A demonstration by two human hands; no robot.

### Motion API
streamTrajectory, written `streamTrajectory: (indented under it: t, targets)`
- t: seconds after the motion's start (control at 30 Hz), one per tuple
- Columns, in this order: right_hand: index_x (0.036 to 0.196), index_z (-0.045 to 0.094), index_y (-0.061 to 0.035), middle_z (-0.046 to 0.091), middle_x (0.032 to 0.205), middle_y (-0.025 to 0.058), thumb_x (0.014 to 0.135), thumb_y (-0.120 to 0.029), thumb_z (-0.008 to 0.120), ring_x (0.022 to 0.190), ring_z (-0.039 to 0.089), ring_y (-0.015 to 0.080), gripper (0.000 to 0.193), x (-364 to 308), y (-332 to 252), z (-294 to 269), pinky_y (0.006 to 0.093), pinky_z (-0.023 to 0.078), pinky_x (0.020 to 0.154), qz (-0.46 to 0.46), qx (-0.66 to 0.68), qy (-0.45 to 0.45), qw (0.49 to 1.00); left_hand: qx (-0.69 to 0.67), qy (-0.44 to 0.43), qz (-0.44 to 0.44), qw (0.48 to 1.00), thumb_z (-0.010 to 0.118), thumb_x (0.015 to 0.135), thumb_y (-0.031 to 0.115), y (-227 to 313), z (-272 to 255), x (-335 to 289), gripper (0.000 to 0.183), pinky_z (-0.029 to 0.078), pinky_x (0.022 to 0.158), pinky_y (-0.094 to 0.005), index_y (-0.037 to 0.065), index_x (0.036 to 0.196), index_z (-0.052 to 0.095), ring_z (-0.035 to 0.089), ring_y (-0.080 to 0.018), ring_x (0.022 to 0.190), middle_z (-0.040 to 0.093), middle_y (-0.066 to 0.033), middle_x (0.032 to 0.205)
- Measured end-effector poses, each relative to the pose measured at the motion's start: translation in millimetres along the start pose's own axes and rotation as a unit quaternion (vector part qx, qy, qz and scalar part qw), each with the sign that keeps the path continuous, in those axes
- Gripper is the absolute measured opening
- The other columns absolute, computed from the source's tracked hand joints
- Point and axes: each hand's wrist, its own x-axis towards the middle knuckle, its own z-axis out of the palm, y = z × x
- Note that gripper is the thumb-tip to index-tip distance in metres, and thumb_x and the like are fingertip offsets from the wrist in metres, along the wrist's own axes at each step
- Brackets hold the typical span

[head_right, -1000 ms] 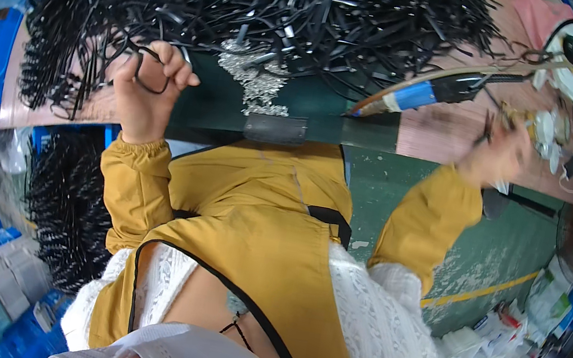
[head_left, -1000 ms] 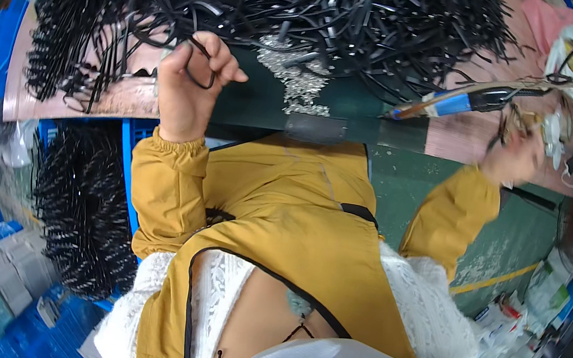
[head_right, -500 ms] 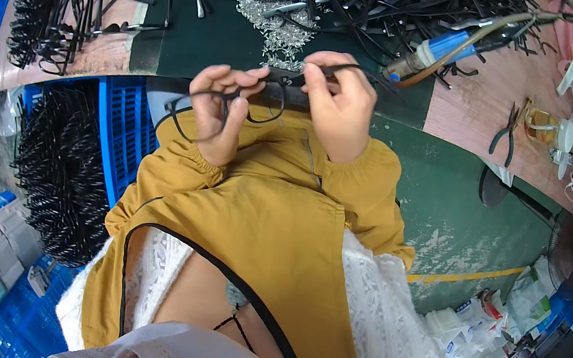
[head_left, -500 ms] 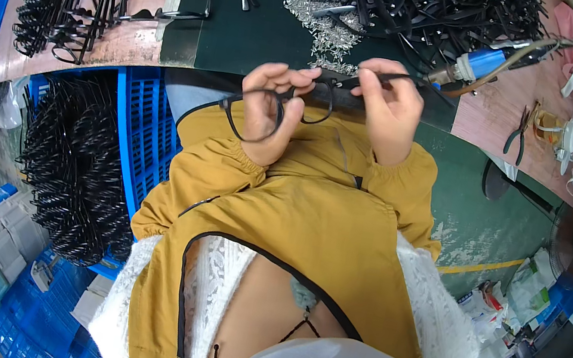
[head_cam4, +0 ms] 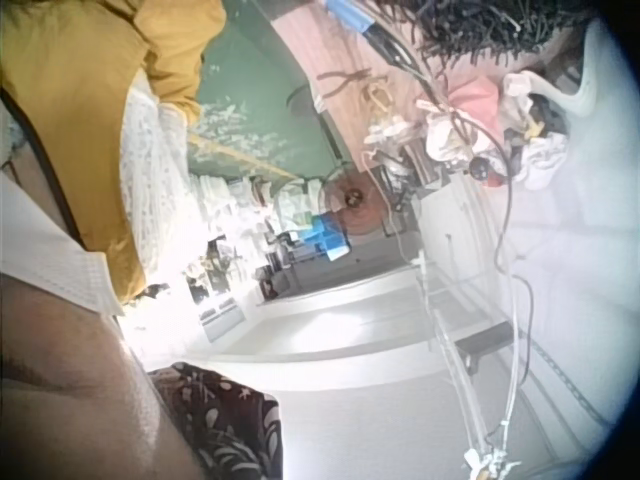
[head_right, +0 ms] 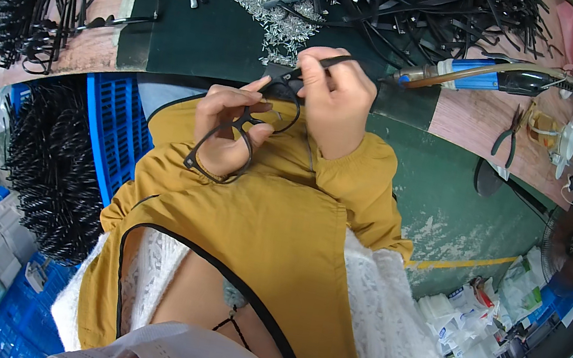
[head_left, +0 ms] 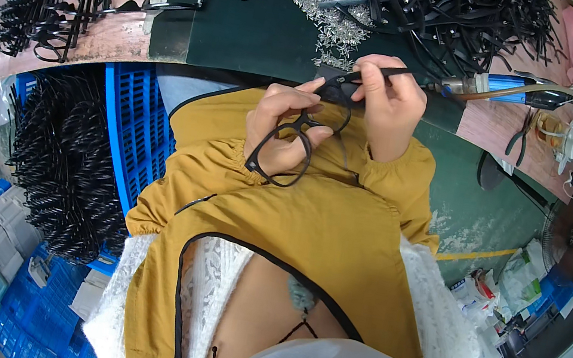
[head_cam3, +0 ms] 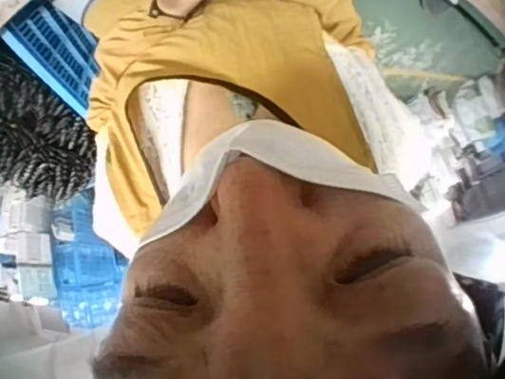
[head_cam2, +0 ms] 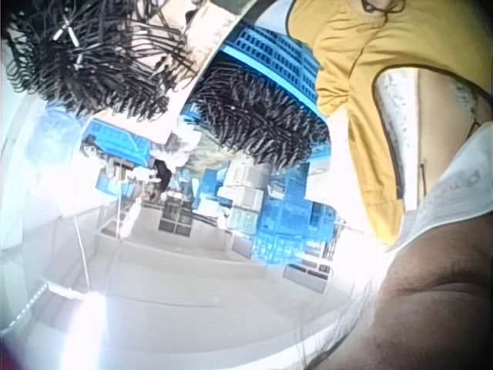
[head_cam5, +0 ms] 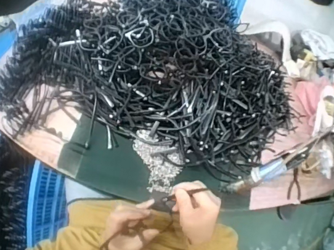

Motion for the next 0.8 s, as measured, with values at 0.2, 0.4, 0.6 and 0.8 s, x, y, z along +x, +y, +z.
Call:
streamTrajectory:
  t: [0.2, 0.4, 0.6, 0.8]
  targets:
    - [0.096, 0.072, 0.0036, 0.070, 0.096, 0.0115, 0.091, 0.004, 0.068, 0.067, 0.065, 0.0173, 0.007, 2.0, -3.7, -2.3, 0.0292, 0.052, 0.060, -0.002, 0.046, -0.005, 0.999, -0.055, 0.071, -0.044, 0.995, 0.080, 0.081, -0.006, 19.0, 10.9, 24.7, 0.046, 0.060, 0.095, -0.0426, 0.002, 0.119, 0.055, 0.072, -0.0240, 0.090, 0.068, -0.0162, 0.103]
    - [0.130, 0.065, -0.0030, 0.058, 0.119, 0.0103, 0.089, 0.004, 0.068, 0.108, 0.065, 0.0190, 0.042, 47.3, -49.0, -10.4, 0.0276, 0.057, 0.086, 0.009, -0.021, -0.279, 0.960, -0.227, 0.183, -0.229, 0.929, 0.052, 0.103, 0.003, 40.3, -26.8, 58.3, 0.026, 0.064, 0.080, -0.0336, -0.005, 0.128, 0.050, 0.075, -0.0300, 0.092, 0.068, -0.0166, 0.101]
    - [0.094, 0.068, -0.0071, 0.064, 0.095, 0.0059, 0.084, -0.013, 0.073, 0.095, 0.065, 0.0267, 0.013, 109.9, -39.9, 62.6, 0.0374, 0.058, 0.074, -0.323, -0.488, -0.133, 0.800, -0.182, 0.129, -0.275, 0.935, 0.041, 0.108, 0.030, 37.9, -43.9, 63.6, 0.042, 0.062, 0.063, -0.0317, -0.007, 0.116, 0.059, 0.075, -0.0293, 0.073, 0.069, -0.0145, 0.084]
    - [0.089, 0.067, -0.0064, 0.063, 0.088, 0.0053, 0.083, -0.012, 0.072, 0.093, 0.064, 0.0236, 0.009, 120.1, -30.0, 74.8, 0.0350, 0.059, 0.070, -0.393, -0.491, -0.114, 0.769, -0.161, 0.117, -0.287, 0.937, 0.036, 0.107, 0.035, 37.4, -45.0, 64.8, 0.048, 0.060, 0.061, -0.0318, -0.006, 0.111, 0.059, 0.074, -0.0289, 0.070, 0.069, -0.0156, 0.082]
